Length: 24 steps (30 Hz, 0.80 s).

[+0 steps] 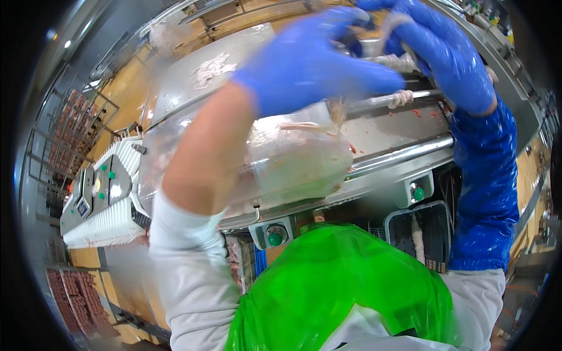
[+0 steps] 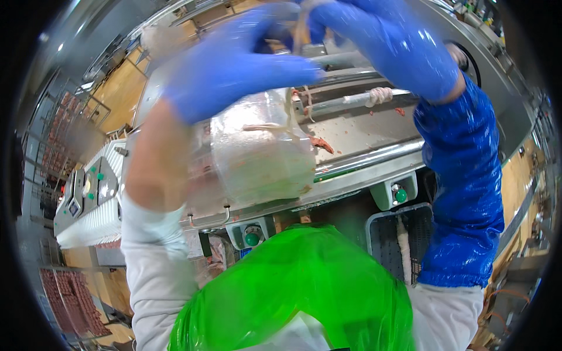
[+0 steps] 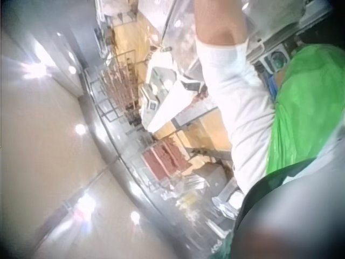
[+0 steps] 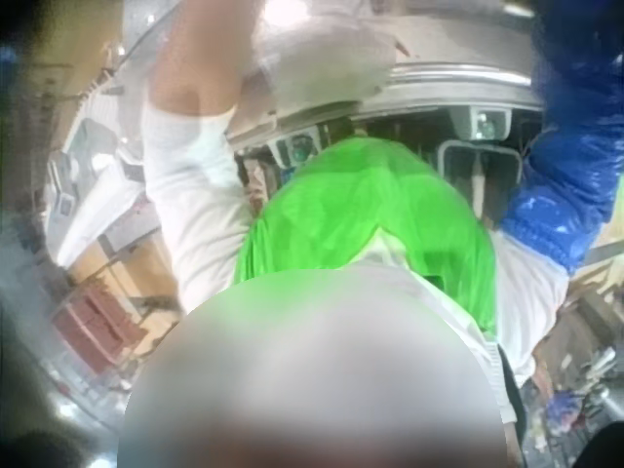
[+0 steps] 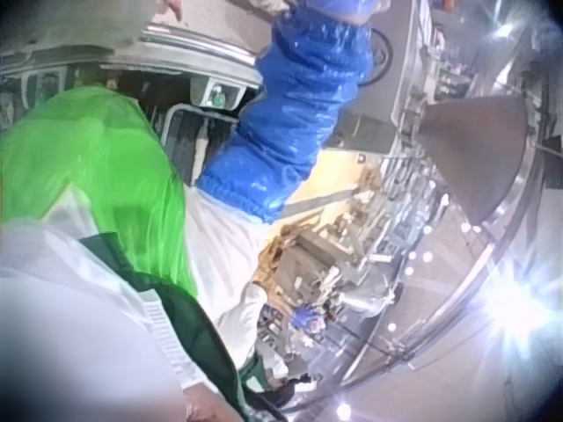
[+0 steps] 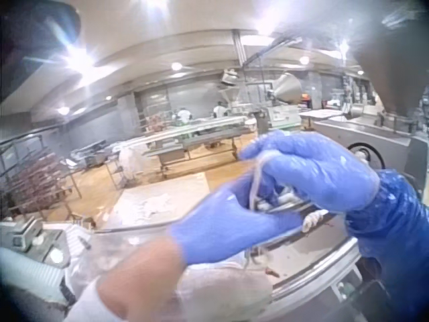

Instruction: The person operates a sausage-making machine, feeding ground meat into the hopper and guiding the casing as it extrudes. They repeatedly adjust the machine's controls and clear blockages in the casing to maintain continuous production.

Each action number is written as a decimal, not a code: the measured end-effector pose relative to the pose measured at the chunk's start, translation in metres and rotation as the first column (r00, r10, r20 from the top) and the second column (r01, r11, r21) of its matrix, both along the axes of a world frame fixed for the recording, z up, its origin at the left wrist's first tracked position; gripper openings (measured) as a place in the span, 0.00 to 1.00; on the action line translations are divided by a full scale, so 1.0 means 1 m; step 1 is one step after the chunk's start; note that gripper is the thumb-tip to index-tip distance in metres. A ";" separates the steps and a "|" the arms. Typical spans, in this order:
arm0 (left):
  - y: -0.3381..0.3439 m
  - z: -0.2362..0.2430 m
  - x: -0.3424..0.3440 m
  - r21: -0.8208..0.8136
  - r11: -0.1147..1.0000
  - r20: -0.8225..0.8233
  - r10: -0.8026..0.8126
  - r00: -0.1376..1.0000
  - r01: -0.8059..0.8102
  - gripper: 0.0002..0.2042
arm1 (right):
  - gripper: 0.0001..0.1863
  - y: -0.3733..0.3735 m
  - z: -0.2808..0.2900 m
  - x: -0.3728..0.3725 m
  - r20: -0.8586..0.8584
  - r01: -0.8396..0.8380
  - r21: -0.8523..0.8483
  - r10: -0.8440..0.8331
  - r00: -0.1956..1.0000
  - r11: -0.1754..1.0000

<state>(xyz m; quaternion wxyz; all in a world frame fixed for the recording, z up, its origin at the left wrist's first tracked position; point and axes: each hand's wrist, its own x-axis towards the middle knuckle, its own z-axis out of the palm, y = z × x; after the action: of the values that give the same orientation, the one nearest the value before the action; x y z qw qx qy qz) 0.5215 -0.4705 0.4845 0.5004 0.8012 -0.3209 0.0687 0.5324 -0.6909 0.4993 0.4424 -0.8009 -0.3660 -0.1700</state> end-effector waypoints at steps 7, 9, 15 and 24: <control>0.078 0.036 0.088 -0.410 0.911 -0.204 -0.132 0.970 0.038 0.08 | 0.12 0.062 0.038 0.052 0.216 -0.123 0.261 0.066 0.974 0.957; 0.115 0.057 0.103 -0.616 0.784 -0.312 -0.339 0.888 0.083 0.07 | 0.13 0.054 0.026 0.062 -0.109 -0.140 0.592 0.251 0.962 0.794; 0.245 0.128 0.133 -0.445 0.889 -0.262 -0.015 0.965 -0.107 0.07 | 0.14 0.035 -0.065 0.121 -0.083 -0.122 0.518 0.192 0.978 0.847; 0.350 0.144 0.263 0.487 0.614 0.001 0.711 0.704 -0.621 0.08 | 0.12 -0.080 -0.184 0.005 -0.504 0.462 0.408 -0.228 0.833 0.787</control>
<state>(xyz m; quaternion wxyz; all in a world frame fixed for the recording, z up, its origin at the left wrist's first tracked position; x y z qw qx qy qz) 0.7842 -0.1206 0.6281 0.2659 0.9582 0.0442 0.0959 0.5377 -0.7706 0.3155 0.6689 -0.7243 -0.0438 -0.1610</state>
